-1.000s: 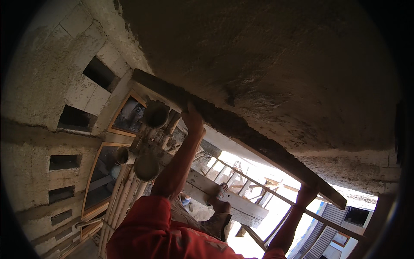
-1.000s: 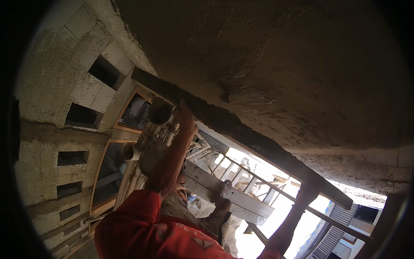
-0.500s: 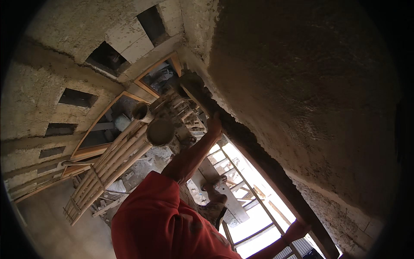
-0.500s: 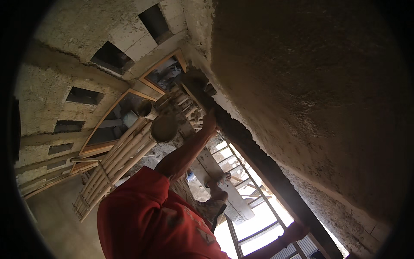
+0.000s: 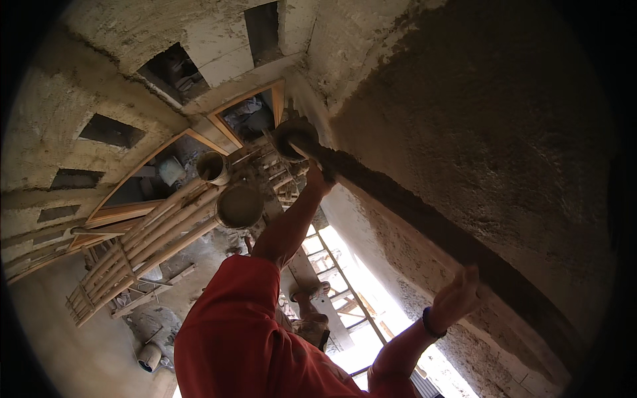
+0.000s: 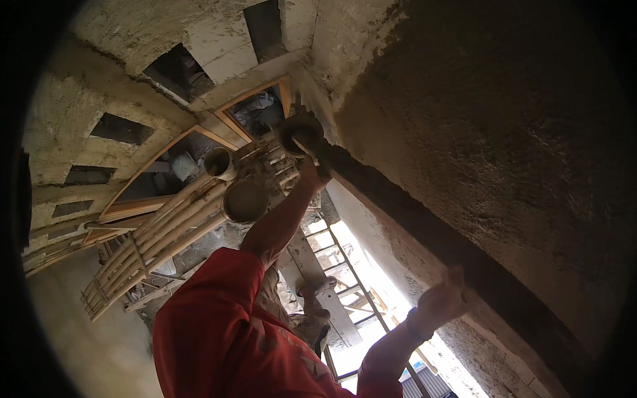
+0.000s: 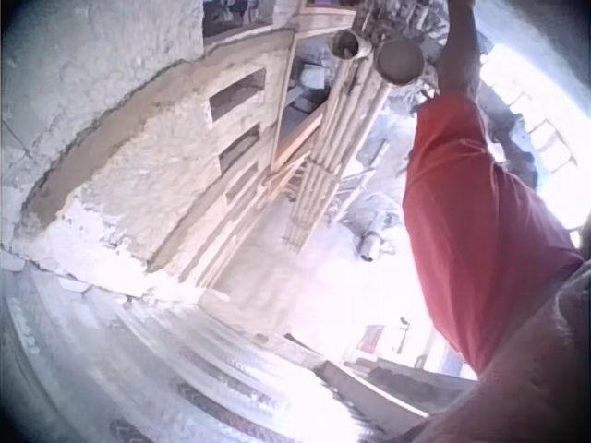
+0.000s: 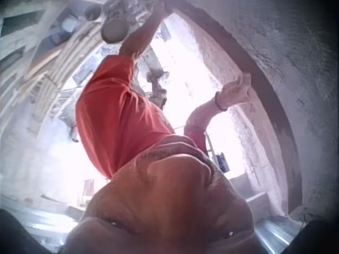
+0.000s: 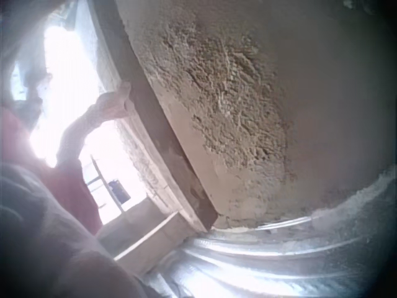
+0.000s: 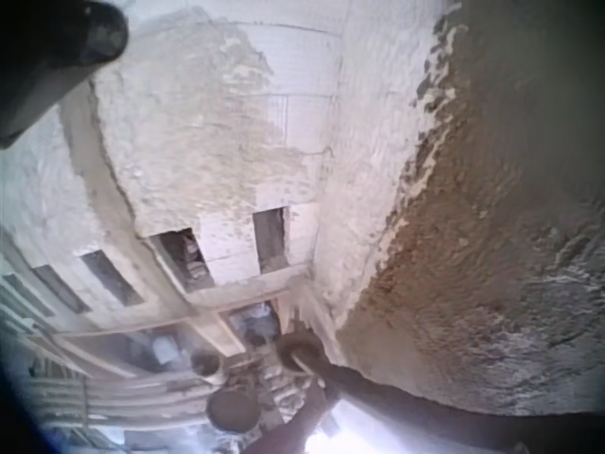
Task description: The person applies wet plaster or mortar to a wall using a trowel, taking material from a bucket, and then uses a long wooden board to level and smooth the surface.
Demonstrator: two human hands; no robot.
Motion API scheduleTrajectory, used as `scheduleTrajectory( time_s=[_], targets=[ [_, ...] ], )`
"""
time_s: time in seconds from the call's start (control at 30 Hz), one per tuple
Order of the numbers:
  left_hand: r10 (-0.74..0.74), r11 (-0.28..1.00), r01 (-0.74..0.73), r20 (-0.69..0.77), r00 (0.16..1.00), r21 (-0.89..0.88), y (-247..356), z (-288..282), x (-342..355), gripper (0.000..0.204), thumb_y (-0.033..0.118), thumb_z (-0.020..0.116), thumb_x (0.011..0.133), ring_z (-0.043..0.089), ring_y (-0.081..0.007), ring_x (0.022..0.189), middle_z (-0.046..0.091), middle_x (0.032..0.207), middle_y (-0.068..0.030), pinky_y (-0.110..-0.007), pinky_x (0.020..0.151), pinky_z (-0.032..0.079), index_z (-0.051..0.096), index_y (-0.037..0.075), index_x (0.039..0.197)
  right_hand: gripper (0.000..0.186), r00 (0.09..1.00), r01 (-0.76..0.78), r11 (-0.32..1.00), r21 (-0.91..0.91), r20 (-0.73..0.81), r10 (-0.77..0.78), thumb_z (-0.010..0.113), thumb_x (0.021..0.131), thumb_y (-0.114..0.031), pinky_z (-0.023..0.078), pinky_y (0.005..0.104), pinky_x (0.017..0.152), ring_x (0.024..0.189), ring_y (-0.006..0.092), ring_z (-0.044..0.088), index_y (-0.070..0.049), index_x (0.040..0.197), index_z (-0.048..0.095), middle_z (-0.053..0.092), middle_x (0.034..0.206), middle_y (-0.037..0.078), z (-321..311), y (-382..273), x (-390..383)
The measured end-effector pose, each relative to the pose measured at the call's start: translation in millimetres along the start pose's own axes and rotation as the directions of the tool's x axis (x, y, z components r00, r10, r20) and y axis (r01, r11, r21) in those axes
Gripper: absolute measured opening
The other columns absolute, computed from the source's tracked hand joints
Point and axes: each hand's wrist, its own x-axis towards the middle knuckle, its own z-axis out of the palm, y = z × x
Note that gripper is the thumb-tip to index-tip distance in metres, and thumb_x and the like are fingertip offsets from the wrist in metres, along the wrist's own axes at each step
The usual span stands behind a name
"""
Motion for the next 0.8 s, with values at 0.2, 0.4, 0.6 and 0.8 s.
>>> scheduleTrajectory(
  time_s=[0.2,0.4,0.6,0.8],
  targets=[
    [0.181,0.983,-0.181,0.141,0.973,-0.009,29.8,43.6,-11.1,0.062,0.064,0.043,0.095,0.053,-0.0277,0.121,0.052,0.132,-0.0085,-0.049,0.101,0.045,0.051,0.014,0.13,0.02,0.887,0.301,0.951,0.064,0.346,-0.304,0.079,0.074,-0.003,0.051,0.034,0.076,0.08,0.017,0.063,0.004,0.087,0.065,0.067,0.085,0.005,203.2,102.9,-42.5],
    [0.155,0.988,-0.157,-0.156,0.976,-0.002,46.8,39.1,-2.5,0.062,0.064,0.047,0.093,0.054,-0.0315,0.119,0.047,0.135,-0.0092,-0.047,0.101,0.046,0.051,0.012,0.127,0.028,0.865,0.145,0.987,-0.071,0.494,-0.091,0.08,0.073,-0.003,0.052,0.0359,0.08,0.086,0.0209,0.067,0.006,0.096,0.066,0.071,0.096,0.01,230.1,122.0,-49.3],
    [0.305,0.872,-0.215,-0.144,0.942,0.439,13.1,67.6,-22.5,0.057,0.047,0.045,0.099,0.045,-0.0365,0.129,0.044,0.14,-0.0106,-0.049,0.103,0.041,0.048,0.003,0.135,0.035,0.808,0.199,0.979,-0.039,0.572,-0.141,0.08,0.074,-0.004,0.051,0.0349,0.083,0.093,0.0198,0.065,0.006,0.103,0.063,0.069,0.105,0.012,222.3,120.0,-25.9],
    [0.456,-0.205,-0.717,0.713,0.532,0.666,-21.8,97.1,-63.3,0.05,0.033,0.034,0.102,0.026,-0.0383,0.14,0.035,0.147,-0.0193,-0.041,0.116,0.019,0.048,0.002,0.139,0.046,0.812,0.08,0.996,0.033,0.578,-0.084,0.079,0.073,0.001,0.05,0.0338,0.09,0.104,0.0196,0.06,0.004,0.113,0.057,0.063,0.114,0.012,237.3,145.1,-18.1]
  ],
)
